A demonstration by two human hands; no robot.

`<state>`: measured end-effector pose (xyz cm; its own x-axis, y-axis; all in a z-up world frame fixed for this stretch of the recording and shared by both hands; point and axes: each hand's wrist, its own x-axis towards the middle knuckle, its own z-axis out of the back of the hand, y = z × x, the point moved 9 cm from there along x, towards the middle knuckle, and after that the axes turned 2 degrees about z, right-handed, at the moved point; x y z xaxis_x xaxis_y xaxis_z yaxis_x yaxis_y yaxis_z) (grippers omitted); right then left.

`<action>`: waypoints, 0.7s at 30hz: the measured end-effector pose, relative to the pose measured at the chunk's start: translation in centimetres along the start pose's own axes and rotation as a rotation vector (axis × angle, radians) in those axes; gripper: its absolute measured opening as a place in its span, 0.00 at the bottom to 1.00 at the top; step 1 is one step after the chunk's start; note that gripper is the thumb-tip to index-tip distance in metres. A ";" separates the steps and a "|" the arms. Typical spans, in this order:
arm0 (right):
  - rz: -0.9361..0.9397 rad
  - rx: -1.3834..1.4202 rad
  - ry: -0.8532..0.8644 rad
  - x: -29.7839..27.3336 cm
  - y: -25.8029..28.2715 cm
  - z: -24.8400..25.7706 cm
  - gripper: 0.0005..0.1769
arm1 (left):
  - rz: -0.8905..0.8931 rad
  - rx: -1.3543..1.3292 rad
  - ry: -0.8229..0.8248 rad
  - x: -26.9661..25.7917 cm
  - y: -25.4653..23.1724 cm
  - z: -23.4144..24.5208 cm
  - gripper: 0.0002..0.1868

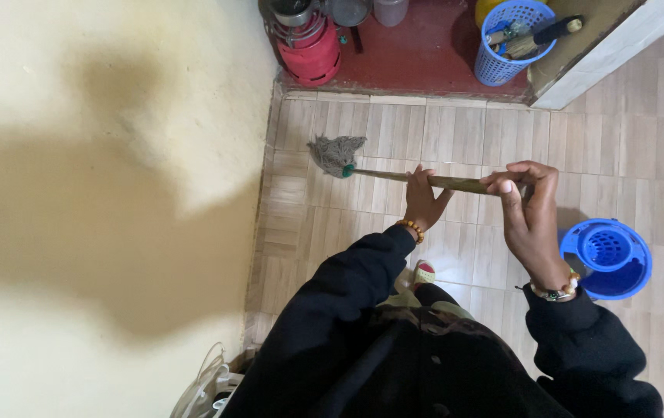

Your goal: The person dips a mop into a blue bucket of water, wrings it by hand, and then mops the tiled floor in a room.

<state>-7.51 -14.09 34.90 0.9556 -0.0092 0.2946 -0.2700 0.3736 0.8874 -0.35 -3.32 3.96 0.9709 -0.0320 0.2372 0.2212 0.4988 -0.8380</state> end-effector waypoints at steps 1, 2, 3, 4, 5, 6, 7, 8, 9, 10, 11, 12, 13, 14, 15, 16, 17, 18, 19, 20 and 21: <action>0.002 0.001 0.001 0.1 0.4 0.0 0.11 | -0.101 -0.018 -0.069 0.2 -1.2 0.8 0.32; 0.053 0.004 0.010 0.2 1.2 -0.1 0.11 | -0.101 -0.017 -0.072 0.4 -1.8 1.1 0.32; 0.102 0.007 0.018 0.3 2.0 0.0 0.11 | -0.112 -0.076 -0.073 0.5 -2.4 1.5 0.30; 0.103 0.008 0.019 0.3 2.3 0.1 0.11 | -0.123 -0.135 -0.075 0.7 -3.2 2.0 0.28; 0.128 0.027 0.033 0.4 2.8 0.1 0.12 | -0.123 -0.136 -0.074 0.9 -3.8 2.4 0.28; 0.154 0.047 0.047 0.5 3.2 0.0 0.12 | -0.147 -0.208 -0.091 1.1 -4.5 2.9 0.26; 0.152 0.047 0.047 0.5 3.4 0.2 0.12 | -0.170 -0.278 -0.106 1.1 -5.3 3.3 0.24; 0.154 0.037 0.056 0.6 3.6 0.3 0.11 | -0.169 -0.278 -0.105 1.2 -6.0 3.3 0.24; 0.158 0.027 0.064 0.6 3.8 0.3 0.11 | -0.145 -0.289 -0.107 1.5 -6.3 3.4 0.22; 0.157 0.027 0.063 0.6 3.9 0.4 0.11 | -0.121 -0.299 -0.110 1.6 -6.6 3.4 0.19; 0.155 0.019 0.073 0.6 4.0 0.5 0.11 | -0.122 -0.299 -0.109 1.7 -7.1 3.5 0.19; 0.152 0.010 0.083 0.6 4.0 0.5 0.11 | -0.099 -0.315 -0.109 1.7 -7.2 3.5 0.19; 0.154 0.009 0.082 0.6 4.2 0.7 0.11 | -0.078 -0.332 -0.109 1.9 -7.3 3.4 0.19; 0.156 0.003 0.089 0.5 4.3 0.7 0.11 | -0.080 -0.333 -0.109 2.0 -7.5 3.3 0.19; 0.159 -0.002 0.098 0.3 4.5 0.8 0.11 | -0.110 -0.327 -0.120 2.0 -8.0 3.3 0.19; 0.160 -0.002 0.097 0.3 4.6 1.0 0.11 | -0.139 -0.321 -0.130 2.0 -8.4 3.3 0.19; 0.159 -0.013 0.095 0.2 4.7 1.2 0.11 | -0.138 -0.321 -0.131 1.8 -8.6 3.2 0.19; 0.158 -0.024 0.092 0.1 4.8 1.4 0.10 | -0.133 -0.355 -0.118 1.6 -8.8 3.0 0.19; 0.157 -0.025 0.091 -0.1 4.9 1.6 0.10 | -0.130 -0.389 -0.103 1.4 -9.0 2.8 0.19; 0.146 -0.060 0.091 -0.2 5.0 1.9 0.11 | -0.130 -0.390 -0.101 1.2 -9.3 2.8 0.19; 0.137 -0.095 0.087 -0.2 5.1 2.3 0.11 | -0.129 -0.393 -0.081 1.2 -9.7 2.6 0.19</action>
<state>-9.32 -14.31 40.16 0.9185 0.1265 0.3746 -0.3895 0.4517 0.8027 -1.56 -5.97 13.61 0.9261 0.0031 0.3773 0.3739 0.1268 -0.9188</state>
